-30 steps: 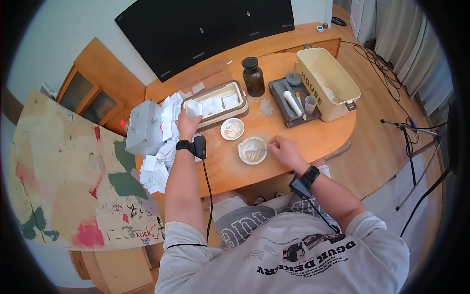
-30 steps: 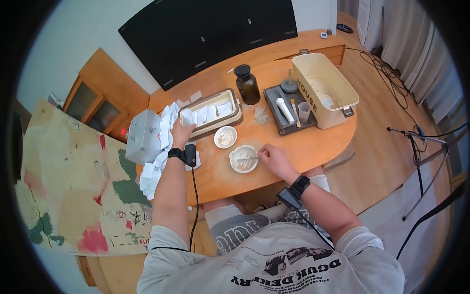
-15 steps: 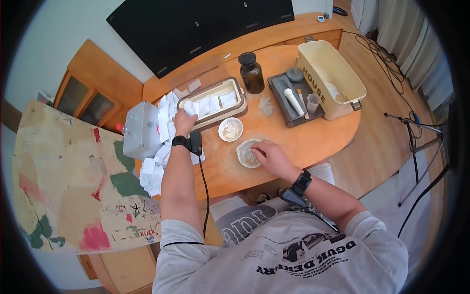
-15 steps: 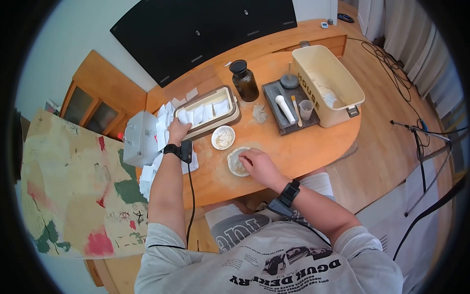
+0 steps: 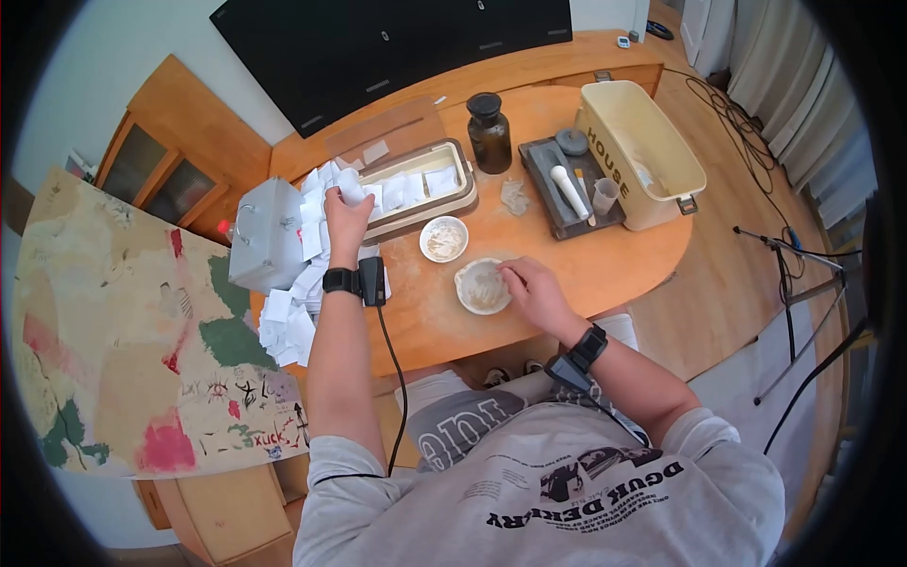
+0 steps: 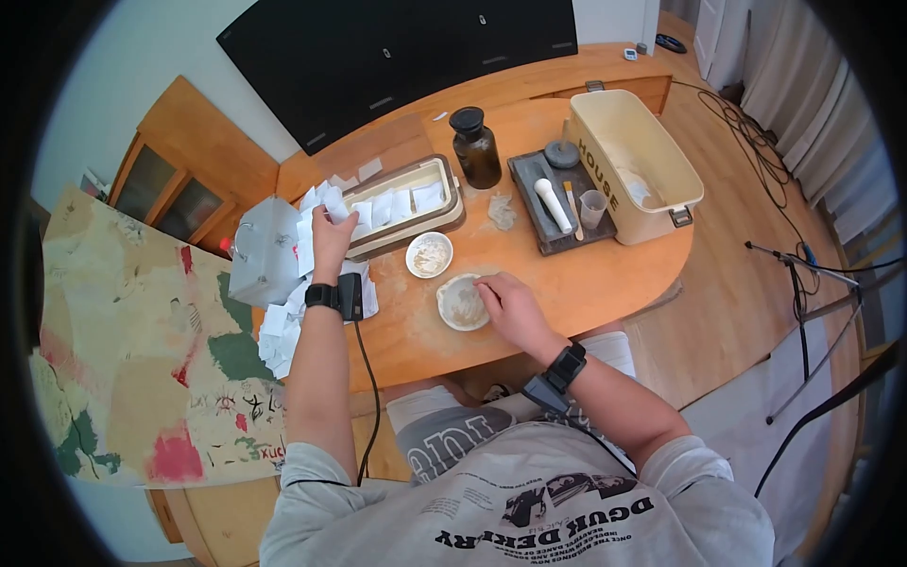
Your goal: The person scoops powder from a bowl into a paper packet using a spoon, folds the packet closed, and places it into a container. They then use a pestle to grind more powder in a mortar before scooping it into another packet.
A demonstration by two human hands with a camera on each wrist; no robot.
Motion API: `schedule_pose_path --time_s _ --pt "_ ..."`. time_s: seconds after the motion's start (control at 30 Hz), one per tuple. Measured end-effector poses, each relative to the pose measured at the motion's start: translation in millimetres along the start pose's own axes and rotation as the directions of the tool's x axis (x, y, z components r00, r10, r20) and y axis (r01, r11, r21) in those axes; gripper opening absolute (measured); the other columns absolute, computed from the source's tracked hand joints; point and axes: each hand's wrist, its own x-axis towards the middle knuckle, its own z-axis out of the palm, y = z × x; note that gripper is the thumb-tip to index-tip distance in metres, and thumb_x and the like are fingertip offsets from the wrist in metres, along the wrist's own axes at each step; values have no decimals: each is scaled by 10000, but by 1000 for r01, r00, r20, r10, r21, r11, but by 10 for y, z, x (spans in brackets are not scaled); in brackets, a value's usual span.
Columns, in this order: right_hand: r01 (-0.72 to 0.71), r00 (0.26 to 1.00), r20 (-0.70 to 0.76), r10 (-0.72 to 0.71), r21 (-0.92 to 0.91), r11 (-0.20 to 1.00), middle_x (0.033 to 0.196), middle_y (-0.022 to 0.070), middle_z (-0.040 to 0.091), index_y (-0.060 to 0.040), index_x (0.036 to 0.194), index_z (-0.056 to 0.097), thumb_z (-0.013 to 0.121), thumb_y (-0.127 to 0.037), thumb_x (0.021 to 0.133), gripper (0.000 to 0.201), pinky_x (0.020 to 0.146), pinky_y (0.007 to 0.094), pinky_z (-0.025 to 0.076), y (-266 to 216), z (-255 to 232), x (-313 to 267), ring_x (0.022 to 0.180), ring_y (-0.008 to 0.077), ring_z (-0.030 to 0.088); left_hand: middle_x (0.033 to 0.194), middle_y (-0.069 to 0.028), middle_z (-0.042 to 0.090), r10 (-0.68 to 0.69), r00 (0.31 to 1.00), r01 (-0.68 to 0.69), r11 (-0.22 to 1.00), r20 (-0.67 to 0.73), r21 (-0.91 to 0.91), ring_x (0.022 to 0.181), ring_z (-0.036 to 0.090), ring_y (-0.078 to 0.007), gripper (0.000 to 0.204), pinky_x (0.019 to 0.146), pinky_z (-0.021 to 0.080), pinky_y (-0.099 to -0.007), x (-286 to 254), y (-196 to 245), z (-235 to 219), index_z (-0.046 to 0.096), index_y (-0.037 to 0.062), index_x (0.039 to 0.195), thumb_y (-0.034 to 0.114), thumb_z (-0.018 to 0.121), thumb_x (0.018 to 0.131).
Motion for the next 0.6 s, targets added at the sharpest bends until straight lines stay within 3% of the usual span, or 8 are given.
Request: schedule_pose_path --time_s 0.07,0.13,0.2,0.23,0.27,0.33,0.47,0.6 --pt "-31 999 -11 31 -10 999 938 208 667 36 1025 679 587 -102 964 177 776 417 517 40 -64 -20 862 381 642 1152 -251 565 52 996 -48 997 67 -61 1082 563 -390 667 959 469 -433 -227 224 -37 500 -66 1215 265 829 737" --pt "35 998 -57 -35 -9 999 861 131 644 12 1057 688 581 -104 987 172 682 325 505 125 -125 -68 725 225 636 1187 -235 540 57 991 -53 998 118 -42 1106 557 -379 652 972 465 -433 -513 419 -48 485 -54 1267 203 811 764" --pt "-20 998 -54 21 22 1000 856 112 640 13 1065 685 572 -111 997 180 674 304 501 143 -193 -146 716 188 626 1193 -195 541 257 948 -267 963 187 30 1105 565 -312 663 948 487 -381 -828 516 -83 472 -30 1346 153 792 795" --pt "-27 998 -62 30 62 998 851 93 635 14 1072 681 564 -118 1007 189 665 284 497 127 -210 -144 708 151 617 1248 -211 532 249 931 -259 966 267 1 1147 548 -346 699 994 474 -401 -976 572 -130 451 -13 1394 118 785 793" --pt "-32 998 -60 36 64 997 851 93 635 14 1072 681 564 -118 1007 189 665 284 497 98 -220 -161 708 151 617 1248 -211 532 245 931 -255 967 271 2 1147 548 -346 699 994 474 -401 -1104 636 -160 451 -13 1394 118 785 793" --pt "-157 985 -44 166 157 975 892 149 663 30 1051 677 558 -118 998 197 715 340 516 54 -234 -189 765 254 652 1200 -239 536 420 821 -448 894 387 -21 1161 533 -425 688 1001 457 -446 -1349 763 -191 458 -12 1386 114 771 785" --pt "-178 981 -48 189 187 966 897 131 662 31 1059 672 548 -128 1012 207 697 313 513 119 -260 -240 744 204 645 1154 -228 574 434 753 -491 871 495 -17 1140 542 -424 598 981 460 -466 -1704 956 -254 509 -20 1311 112 763 786" --pt "-210 973 -45 227 239 948 900 127 660 30 1063 669 547 -131 1016 208 689 305 511 144 -277 -284 730 194 634 1143 -203 608 395 631 -588 805 668 80 1107 562 -403 520 962 454 -471 -1774 1167 -348 555 -14 1222 115 773 768"
